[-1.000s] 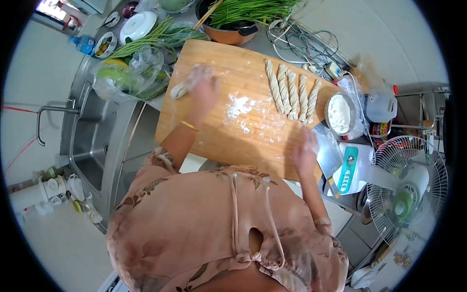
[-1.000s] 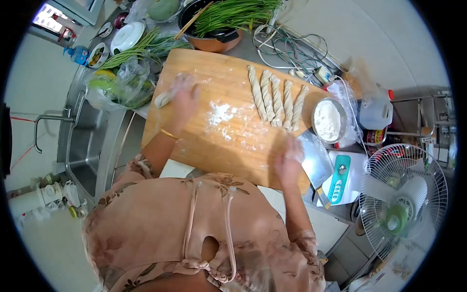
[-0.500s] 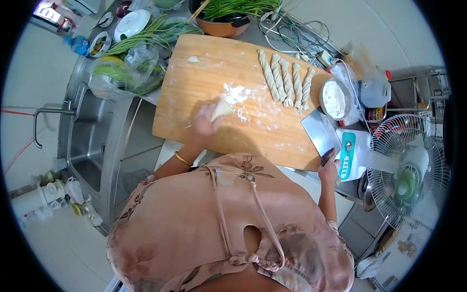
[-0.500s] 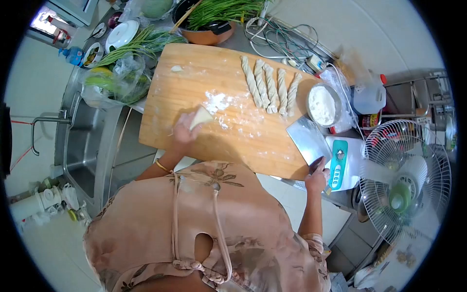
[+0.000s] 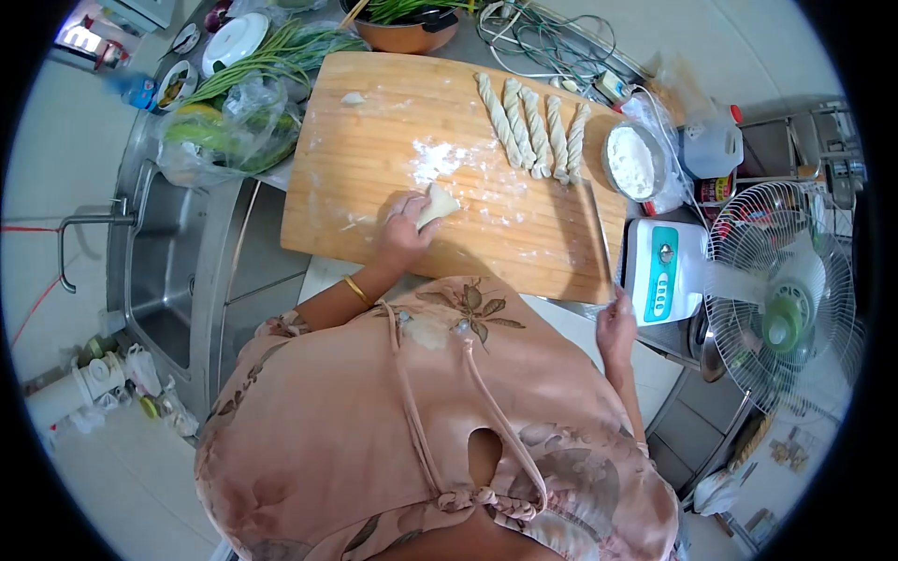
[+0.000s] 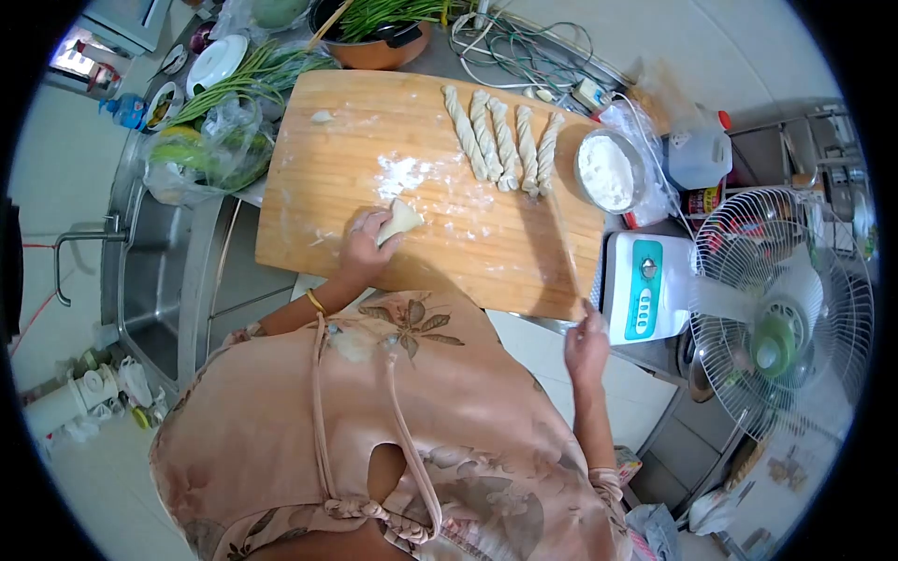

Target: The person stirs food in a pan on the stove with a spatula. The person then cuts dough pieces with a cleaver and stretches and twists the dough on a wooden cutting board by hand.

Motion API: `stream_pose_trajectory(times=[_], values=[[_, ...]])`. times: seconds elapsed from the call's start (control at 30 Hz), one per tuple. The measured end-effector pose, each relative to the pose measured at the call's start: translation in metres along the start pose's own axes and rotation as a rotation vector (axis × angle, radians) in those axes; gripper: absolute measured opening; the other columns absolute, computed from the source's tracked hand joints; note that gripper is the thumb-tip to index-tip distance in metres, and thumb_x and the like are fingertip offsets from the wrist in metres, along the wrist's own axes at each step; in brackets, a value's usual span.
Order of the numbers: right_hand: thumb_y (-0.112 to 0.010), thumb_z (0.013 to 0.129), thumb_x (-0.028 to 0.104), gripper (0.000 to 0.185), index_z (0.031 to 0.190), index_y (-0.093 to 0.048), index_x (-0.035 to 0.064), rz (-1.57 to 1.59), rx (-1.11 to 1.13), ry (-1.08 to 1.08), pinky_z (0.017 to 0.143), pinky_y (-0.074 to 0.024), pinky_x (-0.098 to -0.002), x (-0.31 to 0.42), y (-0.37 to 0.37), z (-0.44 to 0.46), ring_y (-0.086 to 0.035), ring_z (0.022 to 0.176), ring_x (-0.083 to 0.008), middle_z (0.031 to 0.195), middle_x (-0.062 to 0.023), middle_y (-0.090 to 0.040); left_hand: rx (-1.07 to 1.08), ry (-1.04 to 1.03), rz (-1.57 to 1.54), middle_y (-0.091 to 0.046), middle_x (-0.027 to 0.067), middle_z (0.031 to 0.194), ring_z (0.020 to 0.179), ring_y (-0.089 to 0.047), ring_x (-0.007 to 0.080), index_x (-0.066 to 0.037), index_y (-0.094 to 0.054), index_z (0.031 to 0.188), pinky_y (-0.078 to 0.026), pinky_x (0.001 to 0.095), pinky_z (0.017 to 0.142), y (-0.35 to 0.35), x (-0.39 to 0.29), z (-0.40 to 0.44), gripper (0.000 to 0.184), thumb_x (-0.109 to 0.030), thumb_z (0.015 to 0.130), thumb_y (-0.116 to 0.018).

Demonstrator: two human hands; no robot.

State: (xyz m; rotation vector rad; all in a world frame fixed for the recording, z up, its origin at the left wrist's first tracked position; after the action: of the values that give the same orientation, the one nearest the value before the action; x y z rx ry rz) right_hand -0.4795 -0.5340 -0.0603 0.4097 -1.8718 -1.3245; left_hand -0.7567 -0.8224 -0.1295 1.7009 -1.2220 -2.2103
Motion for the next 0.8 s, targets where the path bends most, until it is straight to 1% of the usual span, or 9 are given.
stream_pose_trajectory(times=[0.07, 0.13, 0.2, 0.27, 0.47, 0.57, 0.67, 0.77, 0.8], values=[[-0.052, 0.077, 0.001, 0.038, 0.115, -0.052, 0.0008, 0.129, 0.030, 0.042, 0.064, -0.0439, -0.0438, 0.033, -0.008, -0.001, -0.055, 0.071, -0.0363, 0.082, -0.0221, -0.057, 0.042, 0.005, -0.052, -0.056, 0.0211, 0.108, 0.102, -0.051, 0.0377, -0.002, -0.056, 0.108, -0.041, 0.0417, 0.089, -0.009, -0.008, 0.004, 0.037, -0.022, 0.078, -0.064], [-0.051, 0.082, 0.003, 0.031, 0.113, -0.053, 0.0023, 0.177, 0.136, -0.069, 0.063, -0.0438, -0.0441, 0.072, -0.011, 0.006, -0.056, 0.071, -0.0370, 0.080, -0.0236, -0.056, 0.054, 0.000, -0.035, -0.056, 0.0212, 0.107, 0.102, -0.051, 0.0378, -0.002, -0.056, 0.108, -0.041, 0.0419, 0.088, -0.020, -0.009, 0.004, 0.036, -0.021, 0.078, -0.064], [-0.050, 0.087, 0.006, 0.022, 0.107, -0.054, 0.0022, 0.157, 0.090, 0.191, 0.066, -0.0441, -0.0462, 0.103, -0.018, 0.014, -0.056, 0.078, -0.0412, 0.083, -0.0252, -0.057, 0.021, -0.032, 0.006, -0.056, 0.0212, 0.106, 0.101, -0.051, 0.0380, -0.002, -0.056, 0.107, -0.041, 0.0422, 0.088, -0.021, -0.011, 0.004, 0.036, -0.021, 0.078, -0.063], [-0.050, 0.087, 0.009, 0.019, 0.104, -0.055, 0.0007, 0.064, 0.113, 0.340, 0.069, -0.0450, -0.0464, 0.130, -0.026, 0.017, -0.056, 0.080, -0.0411, 0.085, -0.0246, -0.058, -0.051, -0.088, 0.074, -0.056, 0.0209, 0.105, 0.100, -0.052, 0.0383, -0.002, -0.056, 0.106, -0.042, 0.0426, 0.087, -0.015, -0.014, 0.001, 0.034, -0.020, 0.078, -0.063], [-0.048, 0.087, 0.010, 0.020, 0.103, -0.053, -0.0014, 0.012, 0.262, 0.430, 0.072, -0.0467, -0.0456, 0.174, -0.040, 0.025, -0.058, 0.082, -0.0386, 0.087, -0.0226, -0.060, -0.009, -0.024, -0.028, -0.056, 0.0195, 0.102, 0.096, -0.053, 0.0369, 0.000, -0.056, 0.102, -0.042, 0.0430, 0.085, -0.015, -0.006, -0.004, 0.032, -0.019, 0.077, -0.065], [-0.048, 0.087, 0.011, 0.017, 0.100, -0.051, -0.0003, -0.017, 0.242, 0.462, 0.068, -0.0464, -0.0474, 0.172, -0.048, 0.025, -0.058, 0.079, -0.0405, 0.084, -0.0234, -0.058, 0.001, -0.029, -0.006, -0.056, 0.0201, 0.104, 0.099, -0.052, 0.0379, -0.002, -0.056, 0.103, -0.042, 0.0431, 0.086, -0.015, -0.008, -0.005, 0.030, -0.018, 0.079, -0.062], [-0.048, 0.083, 0.007, 0.017, 0.097, -0.048, -0.0019, -0.197, 0.397, 0.427, 0.067, -0.0472, -0.0467, 0.182, -0.050, 0.027, -0.059, 0.077, -0.0396, 0.083, -0.0249, -0.058, -0.009, -0.042, -0.011, -0.056, 0.0203, 0.103, 0.098, -0.052, 0.0378, -0.002, -0.056, 0.102, -0.041, 0.0434, 0.087, -0.013, -0.012, -0.004, 0.028, -0.017, 0.079, -0.062], [-0.053, 0.072, -0.001, 0.019, 0.090, -0.048, -0.0040, -0.230, 0.408, 0.499, 0.064, -0.0493, -0.0437, 0.187, -0.061, 0.030, -0.061, 0.074, -0.0391, 0.076, -0.0240, -0.059, 0.000, -0.081, 0.030, -0.056, 0.0203, 0.103, 0.099, -0.052, 0.0378, -0.002, -0.056, 0.102, -0.040, 0.0437, 0.089, -0.013, -0.013, -0.003, 0.028, -0.016, 0.078, -0.062], [-0.052, 0.072, -0.001, 0.018, 0.089, -0.047, -0.0039, -0.229, 0.415, 0.503, 0.063, -0.0495, -0.0434, 0.190, -0.062, 0.031, -0.061, 0.073, -0.0388, 0.075, -0.0235, -0.059, 0.014, -0.078, 0.030, -0.056, 0.0203, 0.103, 0.099, -0.052, 0.0379, -0.002, -0.056, 0.102, -0.040, 0.0438, 0.089, -0.013, -0.013, -0.003, 0.029, -0.016, 0.078, -0.062]])
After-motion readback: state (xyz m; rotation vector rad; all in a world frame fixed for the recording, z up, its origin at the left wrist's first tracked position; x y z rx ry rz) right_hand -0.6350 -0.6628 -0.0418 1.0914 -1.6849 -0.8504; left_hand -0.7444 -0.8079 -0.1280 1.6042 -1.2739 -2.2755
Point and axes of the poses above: each hand's wrist, its own z-axis towards the middle knuckle, its own y-axis out of the back of the hand, x = y × z, the point moved 4 cm from there along z, towards the middle knuckle
